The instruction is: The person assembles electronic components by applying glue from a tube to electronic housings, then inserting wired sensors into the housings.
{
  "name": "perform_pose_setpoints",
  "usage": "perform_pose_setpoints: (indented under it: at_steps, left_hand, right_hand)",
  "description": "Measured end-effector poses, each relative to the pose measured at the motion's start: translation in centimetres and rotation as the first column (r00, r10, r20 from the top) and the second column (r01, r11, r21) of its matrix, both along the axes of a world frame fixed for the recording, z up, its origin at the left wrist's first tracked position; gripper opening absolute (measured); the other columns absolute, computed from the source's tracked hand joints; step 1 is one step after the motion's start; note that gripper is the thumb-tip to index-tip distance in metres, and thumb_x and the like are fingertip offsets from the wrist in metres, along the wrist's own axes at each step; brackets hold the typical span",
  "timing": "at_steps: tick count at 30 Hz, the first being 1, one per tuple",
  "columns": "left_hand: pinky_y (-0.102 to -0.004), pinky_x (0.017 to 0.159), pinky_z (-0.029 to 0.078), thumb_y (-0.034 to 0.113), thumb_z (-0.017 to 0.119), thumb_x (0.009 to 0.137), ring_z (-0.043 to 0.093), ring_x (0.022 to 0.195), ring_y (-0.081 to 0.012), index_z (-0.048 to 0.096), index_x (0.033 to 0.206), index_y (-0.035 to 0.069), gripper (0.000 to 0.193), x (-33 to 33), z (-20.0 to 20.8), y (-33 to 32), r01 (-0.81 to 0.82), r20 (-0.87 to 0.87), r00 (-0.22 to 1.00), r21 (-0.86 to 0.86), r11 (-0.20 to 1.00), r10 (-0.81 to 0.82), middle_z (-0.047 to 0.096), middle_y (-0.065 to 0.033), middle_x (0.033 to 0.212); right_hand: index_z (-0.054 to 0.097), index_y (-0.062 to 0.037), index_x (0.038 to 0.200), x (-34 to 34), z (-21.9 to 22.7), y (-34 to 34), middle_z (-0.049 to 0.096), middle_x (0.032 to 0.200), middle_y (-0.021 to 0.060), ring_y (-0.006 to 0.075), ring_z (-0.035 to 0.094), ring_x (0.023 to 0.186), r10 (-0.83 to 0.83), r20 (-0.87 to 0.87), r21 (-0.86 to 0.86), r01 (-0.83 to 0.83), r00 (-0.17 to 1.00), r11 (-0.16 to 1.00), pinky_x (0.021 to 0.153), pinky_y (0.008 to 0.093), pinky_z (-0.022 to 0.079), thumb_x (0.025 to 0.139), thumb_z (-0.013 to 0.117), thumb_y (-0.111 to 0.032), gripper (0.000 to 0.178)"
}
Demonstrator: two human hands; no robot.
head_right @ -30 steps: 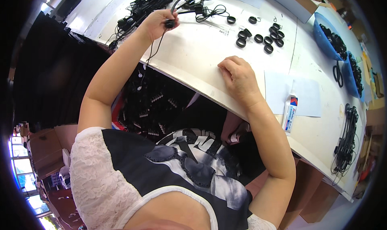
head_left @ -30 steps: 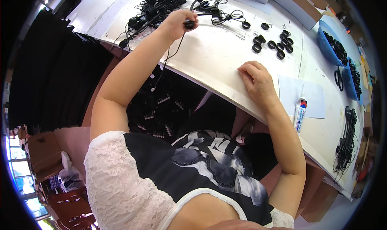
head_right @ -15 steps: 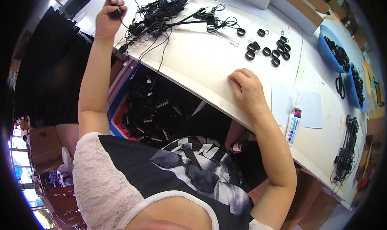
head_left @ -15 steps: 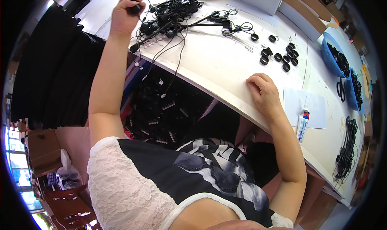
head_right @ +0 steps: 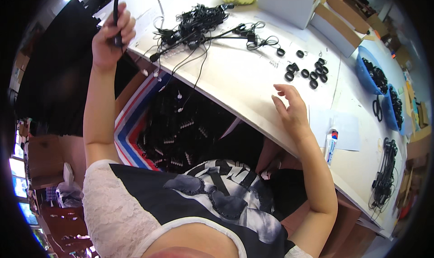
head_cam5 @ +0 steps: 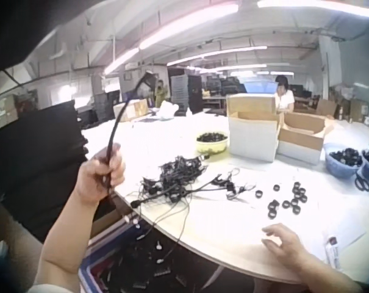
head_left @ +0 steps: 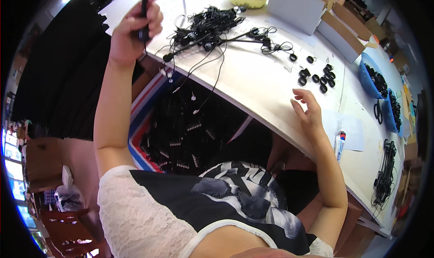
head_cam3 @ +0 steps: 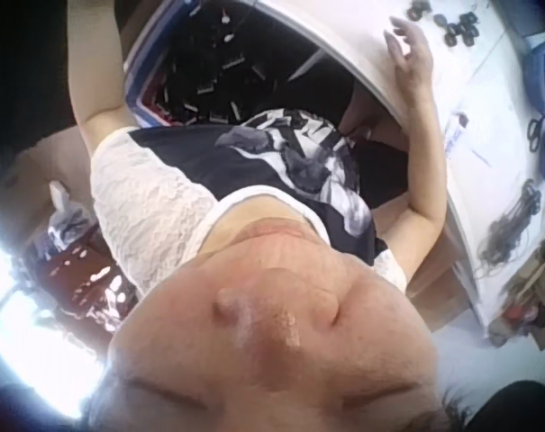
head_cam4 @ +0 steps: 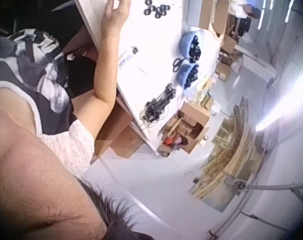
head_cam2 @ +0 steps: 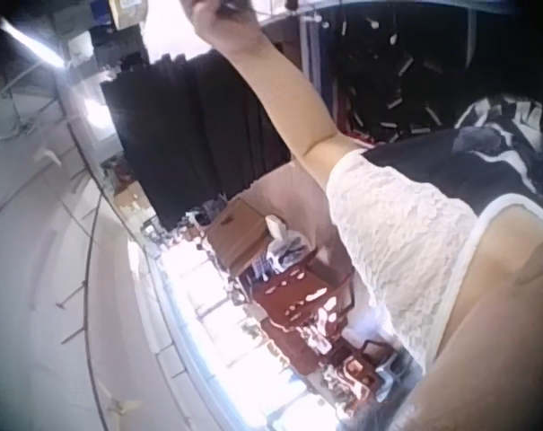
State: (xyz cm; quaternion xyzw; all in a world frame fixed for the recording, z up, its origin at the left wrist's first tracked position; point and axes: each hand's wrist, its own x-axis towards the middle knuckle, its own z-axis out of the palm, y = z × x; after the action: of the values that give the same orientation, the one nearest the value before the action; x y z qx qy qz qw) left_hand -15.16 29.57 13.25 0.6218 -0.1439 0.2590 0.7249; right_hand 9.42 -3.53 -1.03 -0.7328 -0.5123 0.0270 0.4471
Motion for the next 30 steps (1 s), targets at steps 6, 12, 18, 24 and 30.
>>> perform_pose_setpoints:
  at_steps: [6, 12, 18, 24, 30]
  left_hand:
    - [-0.0205, 0.044, 0.036, 0.004, 0.055, 0.070, 0.040, 0.060, -0.0124, 0.050, 0.118, -0.002, 0.049, 0.9, -1.1, -4.9, 0.260, -0.140, 0.955, -0.043, 0.965, -0.263, 0.042, -0.0016, 0.068]
    - [-0.0173, 0.045, 0.034, 0.005, 0.047, 0.059, 0.042, 0.048, -0.0080, 0.056, 0.111, -0.008, 0.054, 2.3, 1.4, -9.4, 0.248, -0.305, 0.937, 0.242, 0.938, -0.169, 0.049, -0.0038, 0.062]
    - [-0.0230, 0.061, 0.041, 0.024, 0.049, 0.081, 0.053, 0.070, -0.0138, 0.050, 0.118, -0.007, 0.048, 3.3, 2.8, -9.4, 0.155, -0.242, 0.970, 0.608, 0.778, -0.004, 0.057, -0.0087, 0.079]
    - [-0.0332, 0.091, 0.040, 0.023, 0.054, 0.086, 0.053, 0.103, -0.0224, 0.054, 0.119, 0.007, 0.036, 6.2, -6.7, -2.0, -0.169, -0.113, 0.872, 0.843, 0.510, 0.476, 0.057, -0.0087, 0.114]
    - [-0.0420, 0.097, 0.031, 0.022, 0.059, 0.080, 0.054, 0.099, -0.0238, 0.060, 0.107, 0.013, 0.028, 9.8, -14.9, -7.2, -0.116, 0.237, 0.863, 0.953, -0.280, 0.447, 0.059, -0.0097, 0.097]
  right_hand:
    - [0.037, -0.0014, 0.128, -1.5, 9.6, -0.6, 0.047, 0.121, 0.0124, 0.0224, 0.050, 0.106, 0.017, -0.013, 0.452, -0.010, 1.000, 0.892, 0.092, 0.0351, 0.037, 0.079, 0.066, -0.023, 0.061]
    - [0.061, 0.0040, 0.079, -6.9, 18.9, 5.3, 0.058, 0.066, 0.0149, 0.0237, 0.054, 0.061, -0.650, 0.451, 0.872, -0.145, 0.612, 0.468, 0.059, 0.0364, 0.043, 0.080, 0.062, -0.030, 0.034]
    - [0.064, -0.0008, 0.083, -5.5, 20.1, -0.4, 0.059, 0.068, 0.0081, 0.0152, 0.054, 0.059, -0.050, 0.362, -0.119, 0.099, 0.931, 0.988, 0.056, 0.0280, 0.041, 0.080, 0.064, -0.019, 0.019]
    - [0.061, -0.0050, 0.092, -0.2, 15.8, -2.7, 0.050, 0.070, -0.0033, 0.0027, 0.045, 0.067, -0.039, -0.053, 0.076, 0.043, 0.998, 0.996, 0.050, 0.0186, 0.034, 0.090, 0.051, -0.034, 0.031]
    - [0.058, -0.0030, 0.086, -2.7, 11.8, -7.2, 0.055, 0.071, 0.0026, 0.0106, 0.055, 0.064, -0.022, -0.661, 0.212, 0.215, 0.750, 0.953, 0.049, 0.0226, 0.043, 0.089, 0.050, -0.031, 0.030]
